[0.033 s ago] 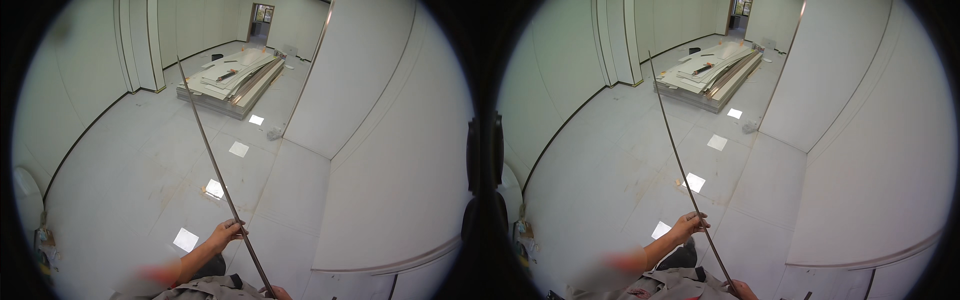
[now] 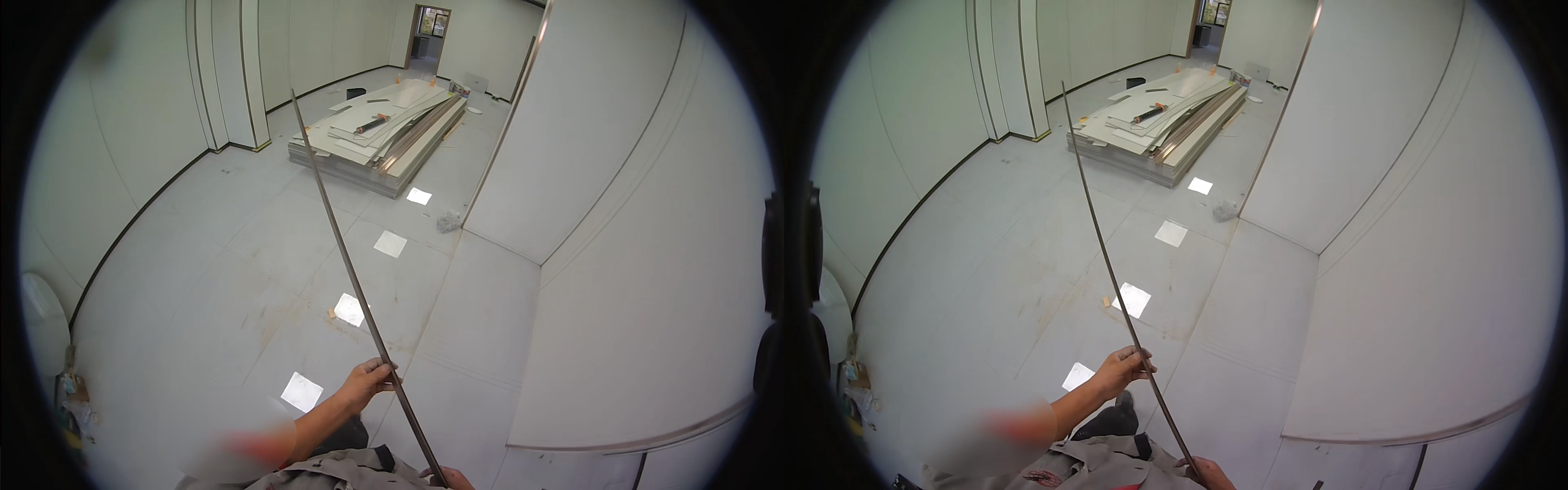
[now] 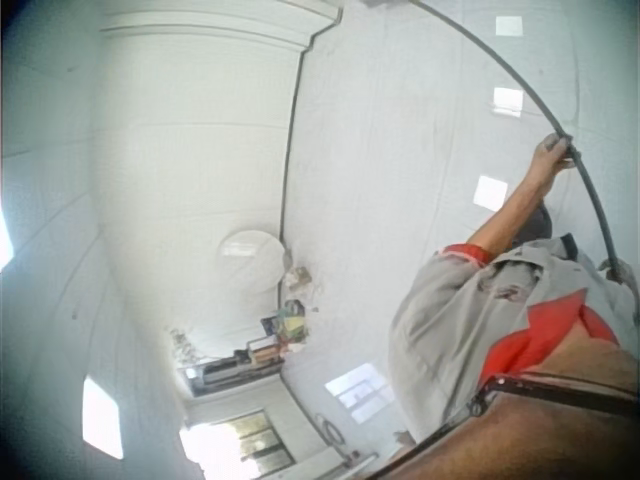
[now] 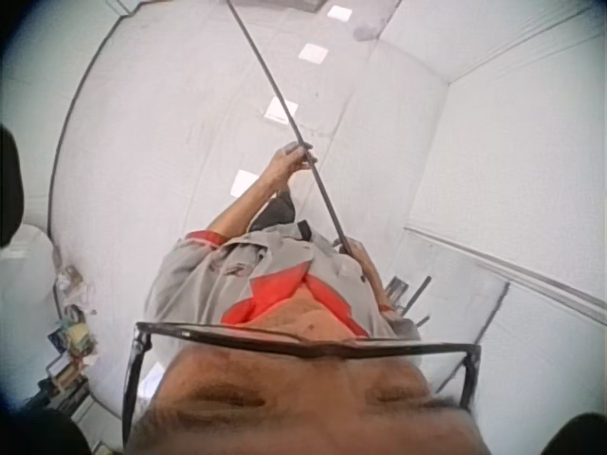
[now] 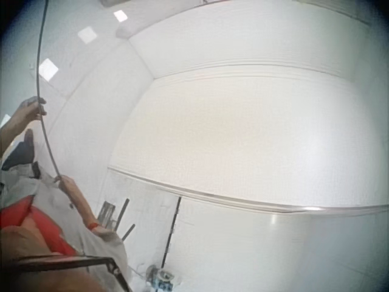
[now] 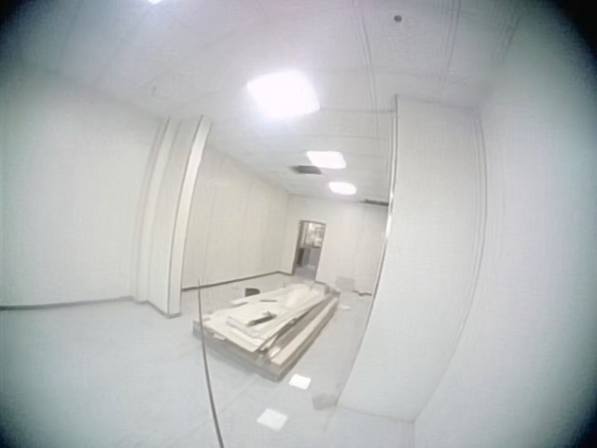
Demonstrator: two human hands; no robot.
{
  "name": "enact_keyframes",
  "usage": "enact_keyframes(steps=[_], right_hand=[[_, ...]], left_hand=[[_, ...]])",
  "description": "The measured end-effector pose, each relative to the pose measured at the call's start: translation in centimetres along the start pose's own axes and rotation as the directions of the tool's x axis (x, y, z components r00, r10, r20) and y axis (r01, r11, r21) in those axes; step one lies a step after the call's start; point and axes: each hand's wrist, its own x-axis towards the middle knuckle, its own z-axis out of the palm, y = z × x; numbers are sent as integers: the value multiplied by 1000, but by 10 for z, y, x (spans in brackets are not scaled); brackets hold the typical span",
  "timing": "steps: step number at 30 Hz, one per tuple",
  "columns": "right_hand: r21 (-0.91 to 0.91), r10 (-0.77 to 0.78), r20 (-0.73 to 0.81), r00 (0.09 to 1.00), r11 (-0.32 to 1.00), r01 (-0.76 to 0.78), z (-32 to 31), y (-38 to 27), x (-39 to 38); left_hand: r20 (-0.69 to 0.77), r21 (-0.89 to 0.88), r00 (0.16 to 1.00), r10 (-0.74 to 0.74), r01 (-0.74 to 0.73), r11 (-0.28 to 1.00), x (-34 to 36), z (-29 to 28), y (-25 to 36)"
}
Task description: The person walks through a room under renovation, picks up a long white baseboard, and positions it against the wall. They then handle a dark trim strip, aligning it along the floor edge. The person moves materials and tools around the space while preparing to install the trim.
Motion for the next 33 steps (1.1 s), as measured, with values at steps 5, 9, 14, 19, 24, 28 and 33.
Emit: enact_keyframes(steps=[5, 9, 14, 19, 24, 28, 33], right_hand=[[204, -7, -53, 999, 979, 17, -61, -146, 121], [389, -63, -142, 988, 914, 114, -127, -246, 223], [134, -148, 4, 989, 980, 146, -229, -288, 412], [348, -114, -44, 993, 930, 122, -357, -427, 573], [554, -49, -28, 998, 831, 57, -487, -551, 740], [363, -15, -197, 980, 928, 87, -549, -573, 904], [223, 79, -392, 917, 975, 11, -593, -629, 1035]], left_hand=[[-85, -23, 996, -20, 18, 1000, 161, -42, 100], [-17, 121, 998, -67, 69, 990, 314, -57, 166], [30, 100, 990, -139, 135, 986, 519, -86, 223], [-127, 304, 963, -236, 264, 915, 645, -167, 267], [-643, 331, 764, -43, 329, 884, 690, -348, 263], [-919, -85, 303, -253, 475, 876, 683, -483, 246], [-845, 215, 462, -270, 756, 619, 853, -527, 373]])
